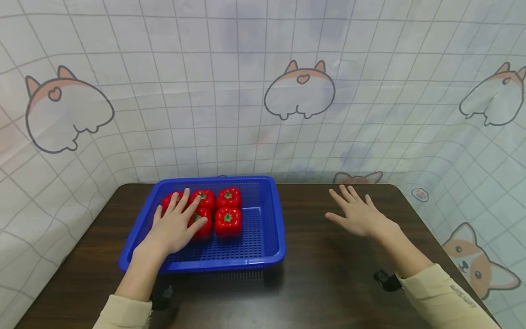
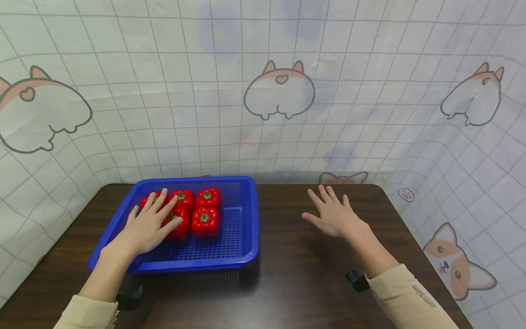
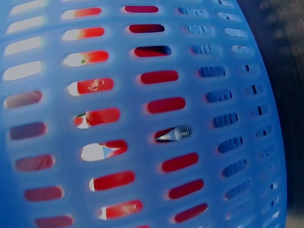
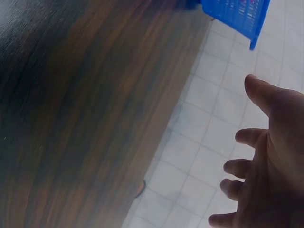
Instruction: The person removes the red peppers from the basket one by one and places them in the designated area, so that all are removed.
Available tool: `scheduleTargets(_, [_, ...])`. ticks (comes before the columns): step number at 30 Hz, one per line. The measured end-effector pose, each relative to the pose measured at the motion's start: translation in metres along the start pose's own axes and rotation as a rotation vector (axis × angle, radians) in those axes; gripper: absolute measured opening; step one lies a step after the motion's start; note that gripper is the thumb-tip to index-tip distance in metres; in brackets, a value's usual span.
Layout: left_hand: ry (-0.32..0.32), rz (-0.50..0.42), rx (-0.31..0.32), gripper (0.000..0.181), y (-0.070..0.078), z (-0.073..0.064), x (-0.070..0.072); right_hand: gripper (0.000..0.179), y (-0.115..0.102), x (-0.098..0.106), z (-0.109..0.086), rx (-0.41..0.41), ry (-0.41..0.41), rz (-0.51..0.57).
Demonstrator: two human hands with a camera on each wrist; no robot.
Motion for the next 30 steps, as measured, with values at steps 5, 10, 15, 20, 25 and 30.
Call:
scheduleTargets(5, [0.008,0.009,-0.002,0.075,-0.001,-0.002,0.004,0.076,-0.011,0.004,0.007,0.040,0.028,-0.007])
scheduleTargets(10, [0.030,0.001,-0.011,0.073,-0.003,-0.004,0.006,0.064,-0.027,0.012,0.017,0.093,0.083,-0.025])
scheduleTargets(15, [0.073,-0.017,-0.036,0.067,-0.002,-0.008,0.009,0.054,-0.046,0.019,0.025,0.134,0.131,-0.049])
scheduleTargets(20, [0.129,-0.023,-0.085,0.057,0.002,-0.011,0.013,0.044,-0.069,0.026,0.031,0.205,0.219,-0.044])
scheduleTargets(25, [0.199,-0.071,-0.124,0.049,0.004,-0.016,0.016,0.031,-0.091,0.031,0.037,0.271,0.308,-0.004])
scheduleTargets(30, [0.308,-0.100,-0.164,0.043,0.004,-0.025,0.027,0.019,-0.114,0.035,0.044,0.335,0.352,0.035])
Point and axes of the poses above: each hand's wrist, its own z-axis towards the middle knuckle, its own x-axis out of the back of the hand, y = z × x, the point moved 9 cm from there along z, towards the middle knuckle, and after that the axes turned 2 degrees about -z, right-handed, at the moved point
